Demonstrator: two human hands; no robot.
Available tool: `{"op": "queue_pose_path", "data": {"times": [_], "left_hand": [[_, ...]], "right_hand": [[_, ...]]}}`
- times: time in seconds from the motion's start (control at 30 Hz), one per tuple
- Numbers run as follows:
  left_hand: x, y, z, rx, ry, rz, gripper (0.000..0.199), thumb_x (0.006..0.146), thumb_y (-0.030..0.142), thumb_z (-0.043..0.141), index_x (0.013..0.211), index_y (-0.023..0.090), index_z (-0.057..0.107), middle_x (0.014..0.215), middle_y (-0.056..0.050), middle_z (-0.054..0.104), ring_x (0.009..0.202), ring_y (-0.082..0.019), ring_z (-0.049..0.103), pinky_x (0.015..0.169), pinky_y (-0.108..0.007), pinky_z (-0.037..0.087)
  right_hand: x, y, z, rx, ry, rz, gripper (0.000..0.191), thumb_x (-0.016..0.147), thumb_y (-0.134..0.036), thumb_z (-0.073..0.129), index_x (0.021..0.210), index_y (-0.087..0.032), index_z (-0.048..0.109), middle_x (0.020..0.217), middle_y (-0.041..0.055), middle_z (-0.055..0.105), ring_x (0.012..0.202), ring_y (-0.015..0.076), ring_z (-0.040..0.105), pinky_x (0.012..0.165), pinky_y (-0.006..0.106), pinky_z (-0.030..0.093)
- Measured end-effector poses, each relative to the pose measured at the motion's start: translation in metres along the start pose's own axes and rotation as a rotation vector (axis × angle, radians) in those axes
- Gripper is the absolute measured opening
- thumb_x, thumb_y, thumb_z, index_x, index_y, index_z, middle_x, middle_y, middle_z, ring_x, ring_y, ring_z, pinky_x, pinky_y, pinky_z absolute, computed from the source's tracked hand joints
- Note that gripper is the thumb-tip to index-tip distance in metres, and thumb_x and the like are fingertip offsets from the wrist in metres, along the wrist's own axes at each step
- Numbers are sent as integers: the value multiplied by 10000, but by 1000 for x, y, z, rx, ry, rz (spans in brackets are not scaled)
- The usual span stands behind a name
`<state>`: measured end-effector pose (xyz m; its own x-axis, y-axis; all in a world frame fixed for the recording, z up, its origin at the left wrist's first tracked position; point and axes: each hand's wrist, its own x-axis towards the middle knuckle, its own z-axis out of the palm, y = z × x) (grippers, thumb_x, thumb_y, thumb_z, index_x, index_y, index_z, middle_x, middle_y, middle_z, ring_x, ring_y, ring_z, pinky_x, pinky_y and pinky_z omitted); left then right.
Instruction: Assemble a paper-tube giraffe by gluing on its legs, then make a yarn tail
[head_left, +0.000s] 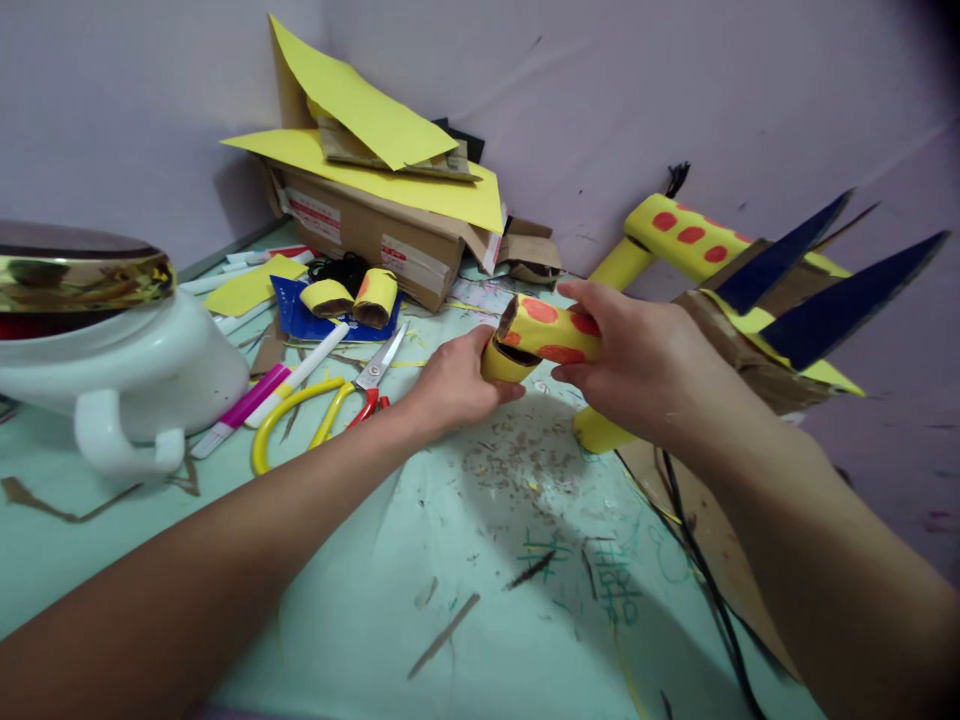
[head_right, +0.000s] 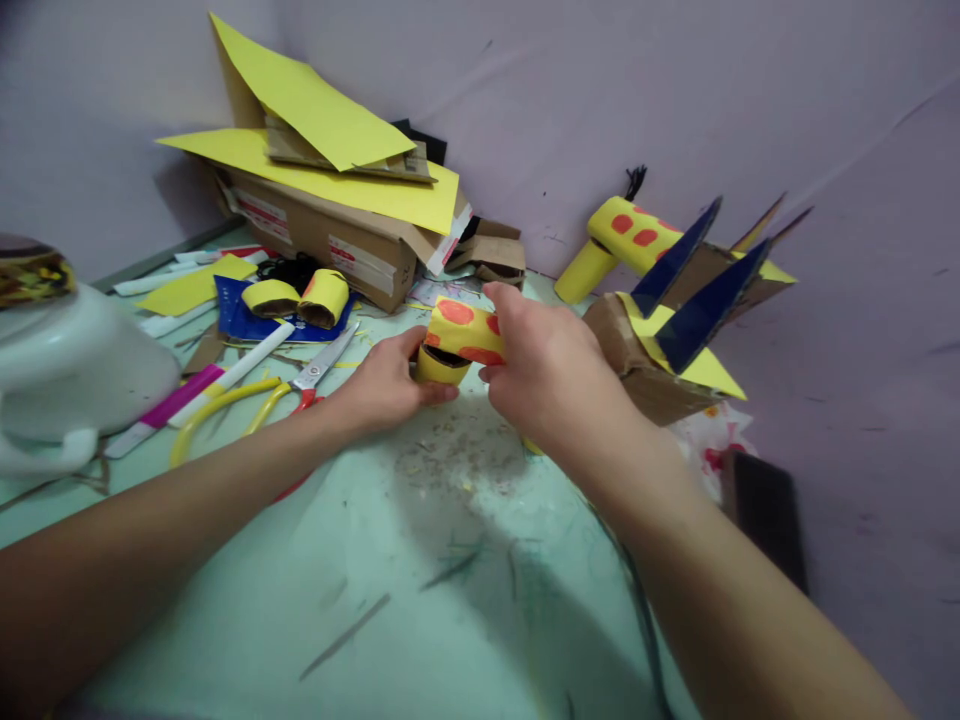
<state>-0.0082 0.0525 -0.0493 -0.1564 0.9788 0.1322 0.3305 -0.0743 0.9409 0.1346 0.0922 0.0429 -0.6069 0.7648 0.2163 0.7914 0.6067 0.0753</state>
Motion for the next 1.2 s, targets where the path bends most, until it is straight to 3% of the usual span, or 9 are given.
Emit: {"op": "queue_pose_path", "data": {"times": [0.33,0.67,0.8,0.93,1.07,1.13,1.2], "left_hand": [[2,-4,-2,63,-28,54,422,633,289,684,1033,218,570,988,-41,659,883,-241,602,755,-369,478],[1,-3,-3,62,-18,52,400,631,298,688,1003,213,571,963,-42,667,871,-247,612,738,-373,484],[2,0,-4,87,-19,46,458,617,312,704,1036,215,547,1000,-49,659,910,-260,604,774,-395,479],[1,3,-4,123,9,17,541,587,332,735,1066,218,512,1036,-53,646,939,-266,598,812,-412,469],[0,2,-2,114,2,6,551,582,332,743,1066,219,505,1040,-54,638,946,-268,598,799,-408,479],[0,4,-3,84,-31,-2,550,596,298,729,1088,223,495,1050,-52,638,953,-262,602,811,-406,481],[1,9,-8,70,-90,-4,599,591,268,728,1133,214,478,1108,-69,624,1002,-264,592,858,-410,468]], "right_hand": [[-2,-3,4,-11,37,-70,482,655,-172,610,1136,-180,587,927,105,690,825,318,631,641,380,476],[-6,-7,12,-41,110,-79,542,687,-140,566,1227,-156,522,993,132,672,841,301,618,681,386,492],[-7,-7,14,-25,105,-82,594,674,-115,554,1261,-101,467,1064,170,638,947,334,598,784,460,490],[-9,-9,13,79,109,-88,690,641,-66,558,1311,-73,395,1246,206,532,1159,371,487,941,551,405],[-28,-16,-1,197,217,-160,696,683,-90,542,1351,-163,358,1364,145,439,1281,353,373,988,577,366],[-47,-18,-12,270,278,-169,595,725,-133,545,1299,-244,435,1323,95,494,1238,328,439,946,542,431],[-70,-12,-19,362,333,-109,397,766,-214,562,1150,-314,558,1168,58,613,1064,301,586,819,467,529]]}}
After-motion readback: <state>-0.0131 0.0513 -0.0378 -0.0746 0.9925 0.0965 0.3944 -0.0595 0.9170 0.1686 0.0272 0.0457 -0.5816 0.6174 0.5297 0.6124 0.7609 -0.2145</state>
